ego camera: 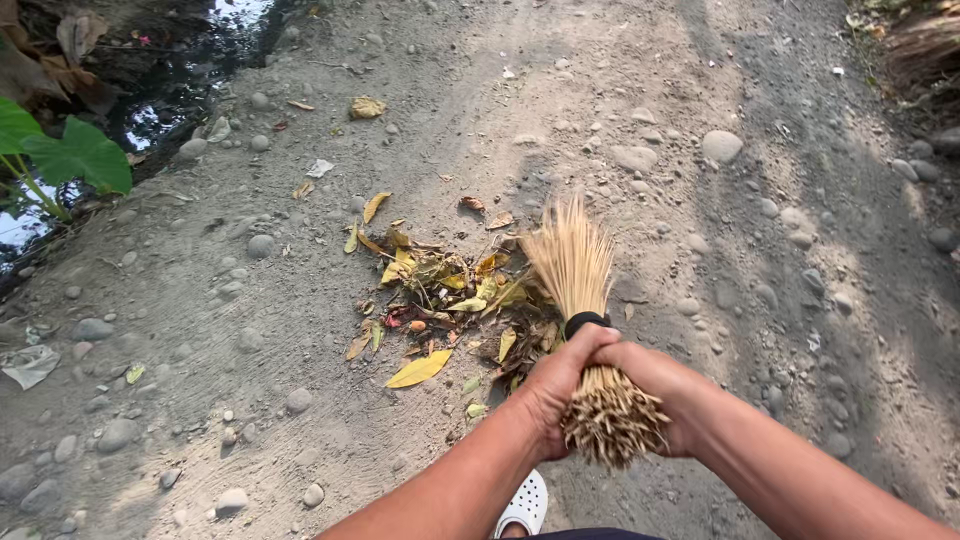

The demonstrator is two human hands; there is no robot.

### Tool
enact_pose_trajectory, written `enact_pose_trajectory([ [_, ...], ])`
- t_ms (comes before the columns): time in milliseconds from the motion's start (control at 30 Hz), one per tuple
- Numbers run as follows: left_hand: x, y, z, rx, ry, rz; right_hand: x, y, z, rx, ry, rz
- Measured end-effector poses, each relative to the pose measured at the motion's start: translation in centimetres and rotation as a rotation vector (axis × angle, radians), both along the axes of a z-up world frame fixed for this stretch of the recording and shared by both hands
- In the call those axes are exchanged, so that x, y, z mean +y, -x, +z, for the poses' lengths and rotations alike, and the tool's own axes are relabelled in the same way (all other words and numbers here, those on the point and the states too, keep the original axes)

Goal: The person sweeps yellow leaves and debris on a dirt path using a stick broom held with both hands, gathering the items into a pile.

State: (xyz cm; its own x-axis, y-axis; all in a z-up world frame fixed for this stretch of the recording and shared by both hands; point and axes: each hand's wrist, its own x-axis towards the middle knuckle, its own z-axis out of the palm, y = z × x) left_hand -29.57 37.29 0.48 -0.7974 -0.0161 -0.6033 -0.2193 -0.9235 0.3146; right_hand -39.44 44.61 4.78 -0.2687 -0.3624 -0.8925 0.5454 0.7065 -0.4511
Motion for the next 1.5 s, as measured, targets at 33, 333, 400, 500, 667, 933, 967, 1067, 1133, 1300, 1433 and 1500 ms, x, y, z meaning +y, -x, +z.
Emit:
enact_pose_trajectory([
  [33,0.1,0.2,0.7,-0.010,0.022,0.008,0.3,0.3,0.3,0.009,-0.008,0.009],
  [333,3.6,2.3,7.5,-0.408,-0.084,0.240,2.0,3.0,3.2,-0.432,-0.036,-0.045],
  [400,3.2,1.9,7.1,-0.463,-0.091,0.163,1.6,3.2,2.0,-0.446,-0.076,0.022],
  [500,2.6,3.0,4.6,-0.308,-0.128,0.020,1.0,4.3,0.4,-0.409,-0.059,0.030],
  [667,1.2,5.9,1.1,-0.093,0.000,-0.120,0.3,5.3,0.6,-0.155,0.007,-0.122],
  [933,1.4,2.3,0.3,-0.059,0.059,0.081,1.6,3.1,-1.4,-0.143,0.101,-0.001],
  [967,1.7,1.8,0.8,-0.067,0.099,0.133,1.5,3.1,-1.2,-0.143,0.080,0.005],
  [1067,2.4,0.8,2.7,-0.175,0.206,0.255,1.3,2.9,-0.3,-0.199,0.029,0.015],
  [1133,2.1,0.3,4.1,-0.355,0.261,0.279,0.5,2.1,0.1,-0.310,0.018,-0.004],
  [1300,-2.0,-1.9,4.1,-0.477,0.075,0.234,-5.0,-0.6,-1.7,-0.496,0.048,0.071],
  [1433,-6.6,-2.7,1.4,-0.172,0.056,0.071,-8.7,-2.1,-1.4,-0.447,0.110,-0.008],
  [1500,-7.9,-2.3,0.7,-0.151,0.129,0.077,-9.5,-2.3,-0.7,-0.301,0.143,0.001],
])
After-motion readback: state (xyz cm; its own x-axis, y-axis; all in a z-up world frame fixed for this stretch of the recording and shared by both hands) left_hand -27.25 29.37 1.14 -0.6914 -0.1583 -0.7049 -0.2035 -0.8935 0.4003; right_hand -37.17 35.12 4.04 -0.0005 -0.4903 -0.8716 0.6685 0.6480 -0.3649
